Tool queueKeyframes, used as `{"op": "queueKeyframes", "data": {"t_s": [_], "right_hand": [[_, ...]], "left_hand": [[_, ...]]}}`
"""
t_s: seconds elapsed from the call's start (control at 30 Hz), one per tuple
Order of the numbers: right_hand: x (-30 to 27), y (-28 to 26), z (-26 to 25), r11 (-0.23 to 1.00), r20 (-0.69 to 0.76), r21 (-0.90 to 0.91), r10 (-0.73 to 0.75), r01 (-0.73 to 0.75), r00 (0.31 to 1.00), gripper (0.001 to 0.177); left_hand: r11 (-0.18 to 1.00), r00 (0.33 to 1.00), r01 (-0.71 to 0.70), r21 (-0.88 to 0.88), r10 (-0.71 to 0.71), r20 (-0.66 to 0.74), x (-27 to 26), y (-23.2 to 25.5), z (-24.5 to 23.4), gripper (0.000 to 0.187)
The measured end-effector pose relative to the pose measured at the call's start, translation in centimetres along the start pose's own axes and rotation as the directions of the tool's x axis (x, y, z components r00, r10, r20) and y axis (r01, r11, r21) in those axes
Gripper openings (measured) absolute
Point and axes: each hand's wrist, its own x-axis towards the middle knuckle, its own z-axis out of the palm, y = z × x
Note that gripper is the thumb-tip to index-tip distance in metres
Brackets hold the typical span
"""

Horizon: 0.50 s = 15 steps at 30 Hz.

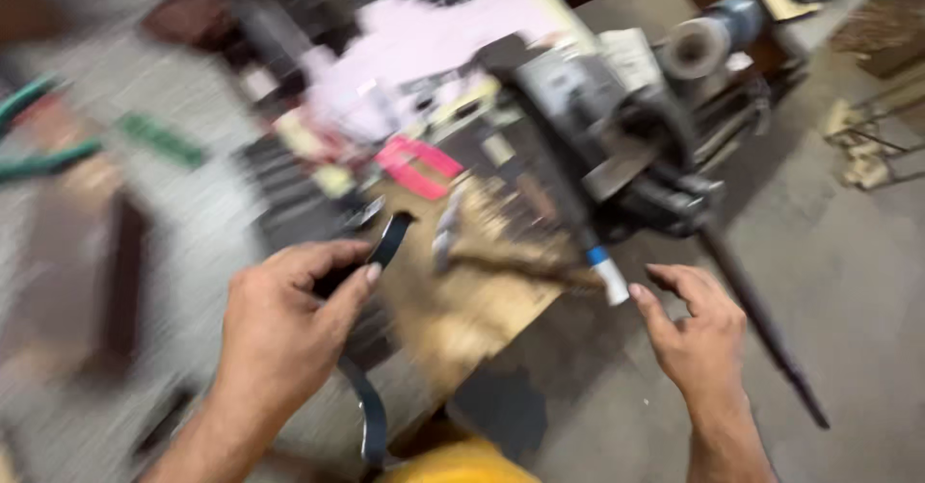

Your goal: The person repeatedly bends a metal strip using a manual press and a wooden template, checking the curvature against the template after each press. The person also uses a hammer to tap the strip on a metal anvil. The process is iterative, with the person adjusting the strip's position and re-pressing it multiple times.

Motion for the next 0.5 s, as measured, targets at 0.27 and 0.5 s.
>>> {"op": "queueKeyframes", "data": {"t_s": [0.27,0.5], "right_hand": [[1.7,22.6,-1.0,0.848,0.163,-0.359,0.469,-0.391,0.868,0.068],[3.0,23.8,-2.0,0.568,0.285,-0.626,0.805,-0.535,0.521,0.044]], "left_hand": [[0.912,0.907,-0.373,0.173,0.319,0.275,16.4,4.2,19.2,0.021],[0.843,0.832,-0.517,0.149,0.453,0.32,25.7,1.2,31.5,0.018]]}}
